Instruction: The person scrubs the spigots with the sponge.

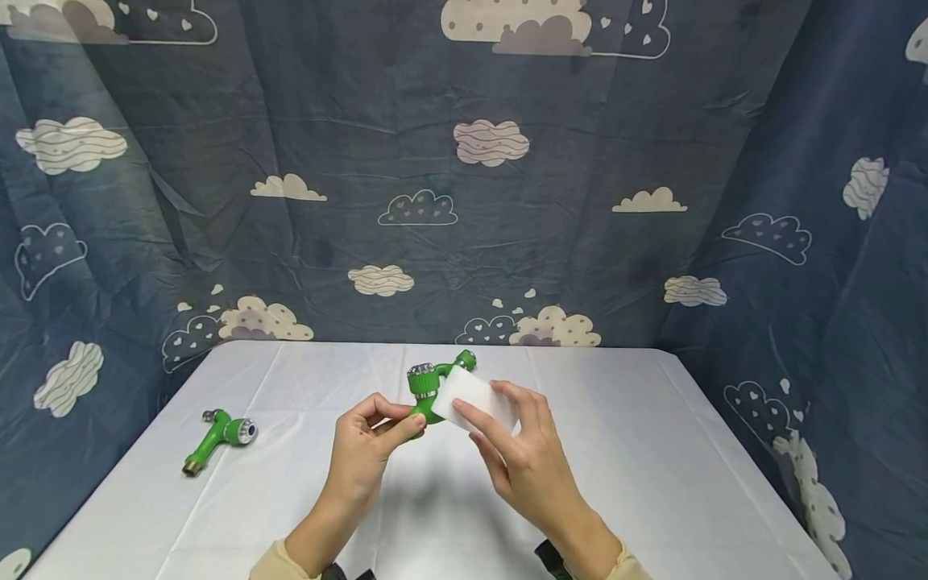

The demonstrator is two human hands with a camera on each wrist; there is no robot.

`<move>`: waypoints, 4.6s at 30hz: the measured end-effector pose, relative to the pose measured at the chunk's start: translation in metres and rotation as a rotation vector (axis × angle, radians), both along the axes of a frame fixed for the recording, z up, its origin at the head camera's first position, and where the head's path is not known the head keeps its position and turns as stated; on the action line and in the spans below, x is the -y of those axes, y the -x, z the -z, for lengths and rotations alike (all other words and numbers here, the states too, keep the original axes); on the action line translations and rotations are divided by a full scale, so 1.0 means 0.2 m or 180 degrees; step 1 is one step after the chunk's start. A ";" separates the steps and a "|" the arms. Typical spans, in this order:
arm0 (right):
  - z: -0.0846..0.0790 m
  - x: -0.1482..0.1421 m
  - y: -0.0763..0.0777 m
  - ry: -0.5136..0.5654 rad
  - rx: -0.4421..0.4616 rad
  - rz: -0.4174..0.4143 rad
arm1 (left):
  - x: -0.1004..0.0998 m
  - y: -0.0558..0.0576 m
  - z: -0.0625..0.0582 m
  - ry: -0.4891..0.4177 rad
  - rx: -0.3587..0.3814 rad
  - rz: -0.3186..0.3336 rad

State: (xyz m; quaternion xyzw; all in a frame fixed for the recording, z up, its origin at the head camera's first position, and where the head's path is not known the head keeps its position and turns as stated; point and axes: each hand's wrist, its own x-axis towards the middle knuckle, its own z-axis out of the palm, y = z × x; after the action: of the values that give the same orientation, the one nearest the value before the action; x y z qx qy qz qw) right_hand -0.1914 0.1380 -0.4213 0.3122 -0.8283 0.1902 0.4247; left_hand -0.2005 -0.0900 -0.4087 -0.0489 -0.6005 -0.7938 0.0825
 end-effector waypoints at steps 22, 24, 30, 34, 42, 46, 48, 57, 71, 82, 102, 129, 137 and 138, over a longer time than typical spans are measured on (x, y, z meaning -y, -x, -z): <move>-0.07 -0.07 0.01 0.1194 0.0809 -0.0405 | 0.04 -0.01 -0.03 -0.0465 0.0064 0.0243; -0.06 -0.05 0.00 0.1196 0.0821 -0.0464 | 0.04 -0.01 -0.03 -0.0493 0.0061 0.0340; -0.05 -0.04 0.00 0.1281 0.0878 -0.0465 | 0.05 -0.01 -0.02 -0.0548 0.0015 0.0596; -0.05 -0.04 0.00 0.1266 0.0917 -0.0422 | 0.06 -0.01 -0.01 -0.0552 -0.0041 0.0822; -0.07 -0.04 -0.01 0.1551 0.1318 -0.0543 | 0.06 -0.01 -0.02 -0.0698 0.0016 0.0937; -0.08 -0.02 -0.03 0.1650 0.1530 -0.0802 | 0.06 -0.02 -0.03 -0.0724 -0.0023 0.1109; -0.08 -0.01 -0.04 0.1677 0.1607 -0.0919 | 0.06 -0.03 -0.03 -0.0707 -0.0031 0.1199; -0.08 0.02 -0.06 0.1966 0.2041 -0.1304 | 0.03 -0.04 -0.01 -0.0511 0.0036 0.1319; -0.07 -0.02 -0.04 0.2157 0.2590 -0.1877 | 0.00 -0.05 0.01 -0.0436 -0.0147 0.1125; -0.07 -0.02 -0.04 0.2568 0.3327 -0.2574 | -0.02 -0.07 -0.02 -0.0365 -0.0105 0.0728; -0.07 -0.02 -0.07 0.2896 0.4015 -0.2587 | 0.02 -0.08 -0.10 -0.0619 -0.0058 -0.0067; -0.12 -0.06 -0.05 0.2790 0.3470 -0.2466 | 0.01 0.01 0.03 0.0188 -0.0221 -0.0302; -0.06 -0.02 -0.04 0.0969 0.1076 -0.0867 | -0.01 0.00 0.02 0.0277 -0.0255 -0.0052; -0.05 -0.01 -0.04 0.0923 0.1067 -0.0848 | -0.01 0.00 0.01 0.0295 -0.0272 -0.0018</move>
State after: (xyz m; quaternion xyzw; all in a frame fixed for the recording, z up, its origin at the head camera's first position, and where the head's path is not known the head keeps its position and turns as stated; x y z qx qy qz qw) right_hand -0.1836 0.1402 -0.4107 0.3186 -0.8027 0.4103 0.2929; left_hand -0.1995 -0.0881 -0.4116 -0.0849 -0.6327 -0.7621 0.1080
